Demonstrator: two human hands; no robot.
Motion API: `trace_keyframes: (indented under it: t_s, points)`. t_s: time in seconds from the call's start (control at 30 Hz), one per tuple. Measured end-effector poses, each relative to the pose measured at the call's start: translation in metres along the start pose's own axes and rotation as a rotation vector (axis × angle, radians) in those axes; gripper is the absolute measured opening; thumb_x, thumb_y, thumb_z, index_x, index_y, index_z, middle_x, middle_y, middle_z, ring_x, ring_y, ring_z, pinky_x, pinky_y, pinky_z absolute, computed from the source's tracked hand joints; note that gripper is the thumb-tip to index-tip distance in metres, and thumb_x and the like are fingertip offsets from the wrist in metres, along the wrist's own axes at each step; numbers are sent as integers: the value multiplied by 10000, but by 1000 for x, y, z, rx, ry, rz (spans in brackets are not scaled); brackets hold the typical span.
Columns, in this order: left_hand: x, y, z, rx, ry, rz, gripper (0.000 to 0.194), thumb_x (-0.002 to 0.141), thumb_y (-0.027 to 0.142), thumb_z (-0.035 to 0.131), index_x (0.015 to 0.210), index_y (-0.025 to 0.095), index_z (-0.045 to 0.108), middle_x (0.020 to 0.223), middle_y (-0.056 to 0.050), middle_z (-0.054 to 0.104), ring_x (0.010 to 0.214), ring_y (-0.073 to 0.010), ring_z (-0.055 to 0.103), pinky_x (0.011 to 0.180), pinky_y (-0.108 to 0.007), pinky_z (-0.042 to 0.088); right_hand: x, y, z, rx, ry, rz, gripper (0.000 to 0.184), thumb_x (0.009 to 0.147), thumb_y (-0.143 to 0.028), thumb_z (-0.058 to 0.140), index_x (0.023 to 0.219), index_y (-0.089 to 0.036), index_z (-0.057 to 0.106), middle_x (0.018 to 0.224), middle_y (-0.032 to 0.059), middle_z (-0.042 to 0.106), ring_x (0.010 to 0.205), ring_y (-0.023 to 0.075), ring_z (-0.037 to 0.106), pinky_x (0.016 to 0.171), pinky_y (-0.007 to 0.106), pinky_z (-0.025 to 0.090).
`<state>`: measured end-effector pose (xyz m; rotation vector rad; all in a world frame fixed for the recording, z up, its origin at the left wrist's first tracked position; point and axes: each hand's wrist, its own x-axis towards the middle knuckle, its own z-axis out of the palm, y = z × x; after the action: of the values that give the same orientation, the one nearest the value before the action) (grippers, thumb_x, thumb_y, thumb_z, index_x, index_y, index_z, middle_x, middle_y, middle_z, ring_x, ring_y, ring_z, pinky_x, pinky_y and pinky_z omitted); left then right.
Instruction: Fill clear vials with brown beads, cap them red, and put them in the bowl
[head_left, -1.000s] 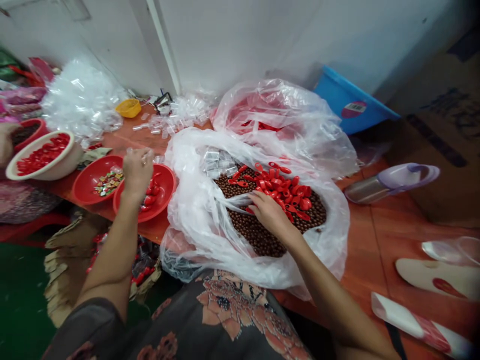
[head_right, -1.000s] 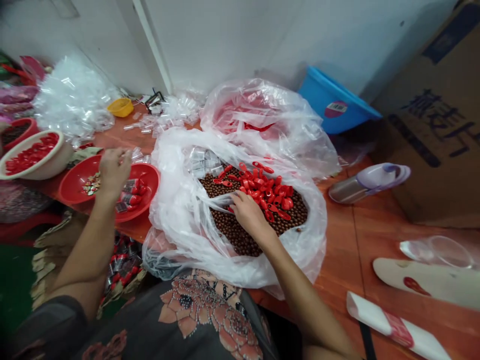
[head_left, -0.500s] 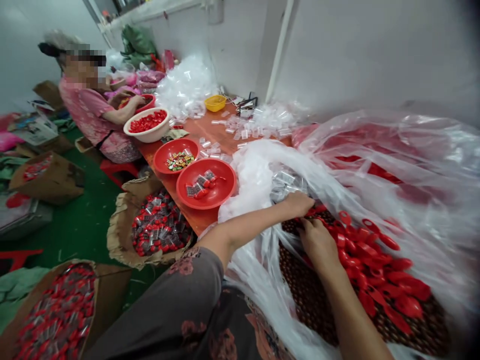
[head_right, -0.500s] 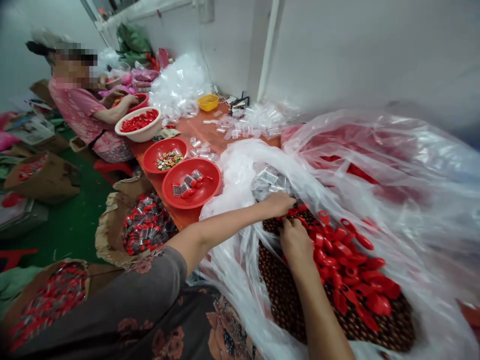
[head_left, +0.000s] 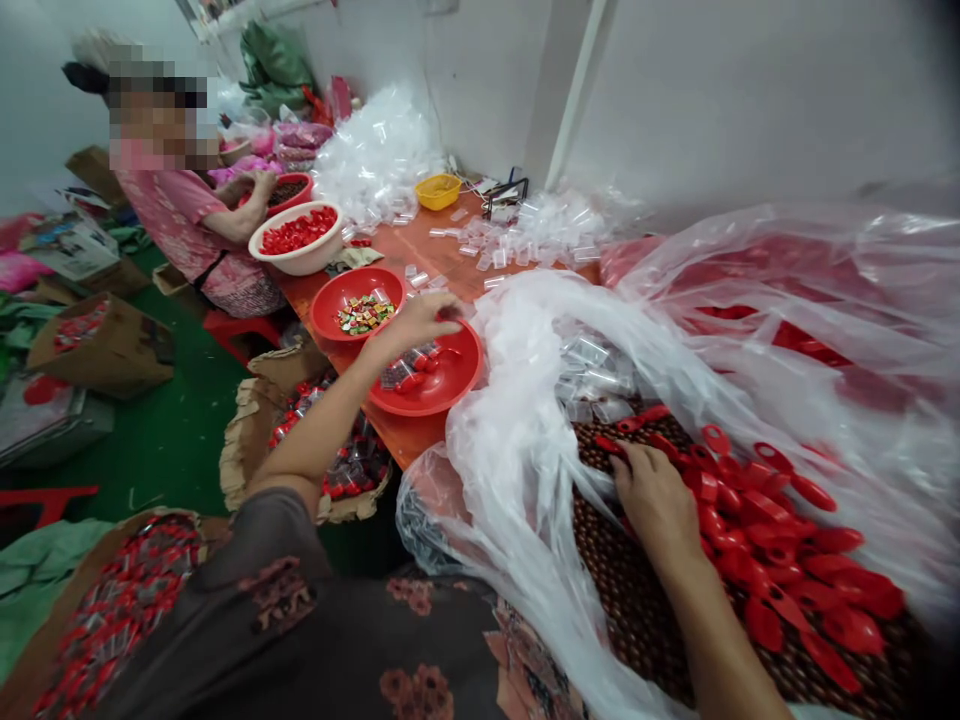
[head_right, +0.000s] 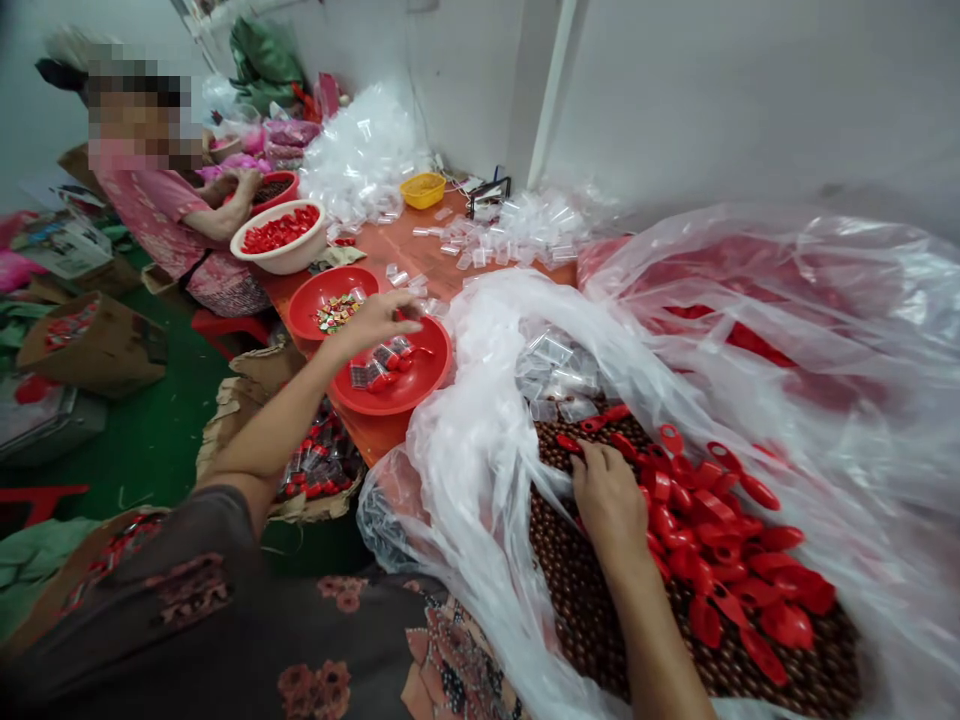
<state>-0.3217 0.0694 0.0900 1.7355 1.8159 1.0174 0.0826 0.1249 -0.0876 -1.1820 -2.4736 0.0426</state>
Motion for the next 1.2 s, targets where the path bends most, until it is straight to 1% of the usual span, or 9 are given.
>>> trace_keyframes:
  t_s: [0.1, 0.2, 0.3, 0.47, 0.7, 0.87, 0.97, 1.07, 1.2]
  points:
    - [-1, -69, -29, 148, -228, -125, 422, 608, 79, 735, 1022, 161, 730, 1112, -76, 697, 1022, -219, 595, 915, -284, 420, -1, -1, 5, 20, 38, 13, 381, 983, -292, 412, 1221, -90, 630, 1172, 214, 651, 1033, 296, 641, 885, 454, 557]
    - [3, -110, -19, 232, -399, -171, 577, 540, 65, 752, 1106, 170, 723, 1204, -83, 689, 1081, -231, 596, 926, -262, 420, -4, -5, 3, 34, 70, 44, 392, 979, -304, 420, 1244, -97, 621, 1192, 215, 635, 1086, 309, 619, 921, 479, 538]
    - [5, -125, -2, 273, -449, -129, 597, 536, 118, 774, 1128, 185, 727, 1195, -75, 696, 1069, -238, 608, 918, -255, 418, -9, -10, -6, 35, 101, 47, 398, 974, -323, 437, 1250, -102, 619, 1214, 215, 627, 1139, 327, 596, 963, 509, 507]
    - [6, -122, 13, 135, -386, -154, 471, 570, 151, 765, 1040, 178, 757, 1080, -61, 730, 961, -216, 621, 871, -259, 429, -14, -23, -26, 84, 159, 70, 400, 970, -351, 456, 1248, -114, 619, 1234, 211, 622, 1166, 331, 577, 1011, 530, 471]
    - [-3, -92, 14, -49, -239, -226, 253, 660, 173, 739, 910, 139, 753, 942, -69, 744, 829, -171, 626, 790, -250, 451, -9, -63, -55, 258, 237, 94, 370, 968, -362, 488, 1276, -197, 612, 1262, 168, 630, 1193, 319, 580, 1017, 544, 469]
    - [-41, -37, 18, -592, -103, -241, 353, 734, 337, 760, 1036, 157, 731, 980, -92, 738, 796, -165, 662, 756, -275, 503, -3, -97, -80, 555, 228, 97, 312, 965, -342, 527, 1241, -247, 639, 1209, 120, 672, 1128, 268, 635, 969, 478, 534]
    - [-73, 9, 42, -788, -124, -214, 350, 751, 377, 781, 1026, 164, 738, 920, -96, 736, 754, -170, 678, 745, -299, 526, 5, -120, -92, 721, 167, 70, 333, 956, -367, 569, 1265, -256, 625, 1220, 111, 678, 1049, 241, 670, 883, 421, 574]
    - [-97, 52, 76, -906, -213, -229, 345, 782, 409, 767, 1031, 171, 736, 906, -87, 727, 767, -184, 700, 763, -314, 537, 12, -137, -101, 814, 95, -1, 645, 892, -481, 654, 1459, -260, 440, 1348, 136, 612, 1087, 255, 660, 851, 415, 586]
    - [-113, 88, 120, -969, -320, -274, 362, 778, 433, 772, 1030, 178, 721, 882, -57, 706, 759, -166, 677, 726, -280, 523, 8, -138, -109, 668, 63, -85, 906, 798, -603, 707, 1530, -251, 306, 1385, 161, 577, 1236, 327, 581, 972, 506, 529]
